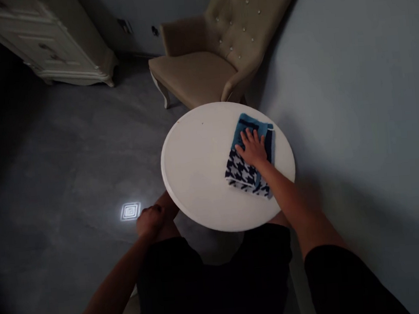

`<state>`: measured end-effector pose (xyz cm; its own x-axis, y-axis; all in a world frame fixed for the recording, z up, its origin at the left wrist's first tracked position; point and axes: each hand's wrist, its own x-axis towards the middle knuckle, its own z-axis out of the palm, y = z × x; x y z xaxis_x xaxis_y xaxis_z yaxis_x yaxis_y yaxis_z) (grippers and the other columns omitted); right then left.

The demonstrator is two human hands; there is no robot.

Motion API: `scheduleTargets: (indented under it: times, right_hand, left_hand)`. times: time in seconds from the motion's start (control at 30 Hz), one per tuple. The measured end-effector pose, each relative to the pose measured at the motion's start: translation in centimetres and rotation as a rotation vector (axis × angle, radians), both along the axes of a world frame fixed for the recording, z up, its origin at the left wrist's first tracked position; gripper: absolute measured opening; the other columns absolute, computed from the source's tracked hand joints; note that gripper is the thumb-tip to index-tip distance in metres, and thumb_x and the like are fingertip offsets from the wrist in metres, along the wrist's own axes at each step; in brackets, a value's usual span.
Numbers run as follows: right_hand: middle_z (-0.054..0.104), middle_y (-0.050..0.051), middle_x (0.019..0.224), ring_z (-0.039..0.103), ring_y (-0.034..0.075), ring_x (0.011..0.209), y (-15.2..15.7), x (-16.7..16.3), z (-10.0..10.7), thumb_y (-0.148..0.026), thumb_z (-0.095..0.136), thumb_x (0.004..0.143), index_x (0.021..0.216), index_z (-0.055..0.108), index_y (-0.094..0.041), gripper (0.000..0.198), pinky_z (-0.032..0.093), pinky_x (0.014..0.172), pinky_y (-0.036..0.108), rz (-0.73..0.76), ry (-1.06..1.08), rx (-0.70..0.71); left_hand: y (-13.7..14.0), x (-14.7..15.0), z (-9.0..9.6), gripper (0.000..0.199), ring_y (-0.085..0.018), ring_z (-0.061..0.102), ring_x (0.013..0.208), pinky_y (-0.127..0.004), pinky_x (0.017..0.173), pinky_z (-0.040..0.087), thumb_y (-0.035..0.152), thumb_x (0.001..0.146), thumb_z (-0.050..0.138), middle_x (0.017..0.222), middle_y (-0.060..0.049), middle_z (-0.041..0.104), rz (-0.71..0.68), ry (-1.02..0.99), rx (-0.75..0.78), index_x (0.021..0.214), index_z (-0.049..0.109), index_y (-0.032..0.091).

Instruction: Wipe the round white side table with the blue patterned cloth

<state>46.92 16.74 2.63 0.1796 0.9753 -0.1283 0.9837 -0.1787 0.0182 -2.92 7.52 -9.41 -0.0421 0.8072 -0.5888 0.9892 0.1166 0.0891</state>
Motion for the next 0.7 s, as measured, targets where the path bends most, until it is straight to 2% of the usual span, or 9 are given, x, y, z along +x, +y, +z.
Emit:
scheduleTargets:
  times: [0.1, 0.23, 0.3, 0.37, 0.43, 0.5, 0.6, 0.7]
  right_hand:
    - [0.012, 0.01, 0.191, 0.011, 0.042, 0.179, -9.3, -2.4, 0.1, -0.065, 0.032, 0.117, 0.187, 0.036, -0.019, 0.084, 0.017, 0.143, 0.075, 0.053, -0.015, -0.002]
    - [0.012, 0.003, 0.191, 0.009, 0.041, 0.18, -20.8, -6.1, -0.5, -0.066, 0.039, 0.114, 0.185, 0.043, -0.025, 0.082, 0.016, 0.145, 0.076, 0.117, 0.01, 0.006]
    - [0.012, 0.0, 0.19, 0.007, 0.039, 0.181, -24.7, -7.5, -0.9, -0.07, 0.039, 0.113, 0.185, 0.044, -0.03, 0.082, 0.017, 0.146, 0.075, 0.13, 0.01, 0.002]
    - [0.012, -0.003, 0.19, 0.005, 0.038, 0.181, -26.7, -8.3, -1.2, -0.074, 0.04, 0.112, 0.185, 0.044, -0.034, 0.084, 0.018, 0.146, 0.075, 0.129, 0.008, -0.012]
    - [0.012, -0.005, 0.19, 0.005, 0.038, 0.181, -26.6, -8.2, -1.2, -0.076, 0.041, 0.111, 0.184, 0.045, -0.035, 0.084, 0.018, 0.147, 0.074, 0.128, 0.014, -0.026]
    - [0.01, -0.004, 0.19, 0.005, 0.039, 0.181, -24.6, -7.3, -1.0, -0.074, 0.042, 0.112, 0.184, 0.045, -0.033, 0.083, 0.016, 0.147, 0.075, 0.132, 0.026, -0.03]
    - [0.011, 0.001, 0.19, 0.008, 0.043, 0.18, -18.9, -4.7, -0.6, -0.069, 0.042, 0.113, 0.185, 0.044, -0.028, 0.082, 0.014, 0.144, 0.078, 0.123, 0.036, -0.014]
    - [0.014, 0.007, 0.19, 0.01, 0.044, 0.18, -11.3, -1.4, -0.3, -0.065, 0.042, 0.115, 0.186, 0.042, -0.023, 0.082, 0.015, 0.142, 0.079, 0.097, 0.029, -0.004]
  left_hand:
    - [-0.6, 0.0, 0.4, 0.067, -0.043, 0.078, 0.128, -0.051, 0.106, 0.061, 0.049, 0.114, 0.034, 0.134, -0.029, 0.081, -0.015, -0.003, 0.012, 0.137, 0.083, 0.01]
    - [-1.3, 0.0, 0.8, 0.065, -0.041, 0.078, 0.13, -0.048, 0.106, 0.061, 0.043, 0.113, 0.033, 0.133, -0.028, 0.082, -0.021, 0.004, 0.02, 0.136, 0.083, 0.009]
    - [-1.4, 0.0, 0.9, 0.064, -0.041, 0.078, 0.129, -0.048, 0.106, 0.061, 0.044, 0.113, 0.034, 0.133, -0.028, 0.082, -0.041, -0.003, 0.026, 0.135, 0.084, 0.01]
    - [-1.4, 0.1, 1.0, 0.064, -0.042, 0.078, 0.129, -0.049, 0.106, 0.061, 0.044, 0.112, 0.035, 0.135, -0.028, 0.082, -0.058, -0.009, 0.027, 0.134, 0.085, 0.01]
    - [-1.3, 0.1, 1.0, 0.064, -0.042, 0.078, 0.13, -0.05, 0.106, 0.061, 0.045, 0.112, 0.035, 0.137, -0.027, 0.081, -0.063, -0.009, 0.019, 0.134, 0.085, 0.012]
    - [-1.1, 0.0, 0.9, 0.064, -0.042, 0.078, 0.129, -0.05, 0.104, 0.062, 0.047, 0.112, 0.036, 0.137, -0.027, 0.081, -0.064, -0.007, 0.012, 0.134, 0.085, 0.013]
    - [-0.9, -0.1, 0.6, 0.066, -0.043, 0.079, 0.128, -0.051, 0.103, 0.062, 0.051, 0.113, 0.034, 0.137, -0.027, 0.081, -0.073, -0.007, 0.004, 0.135, 0.084, 0.014]
    - [-0.6, -0.3, 0.0, 0.066, -0.042, 0.079, 0.126, -0.05, 0.102, 0.063, 0.05, 0.113, 0.032, 0.134, -0.026, 0.082, -0.074, 0.012, 0.01, 0.129, 0.085, 0.015]
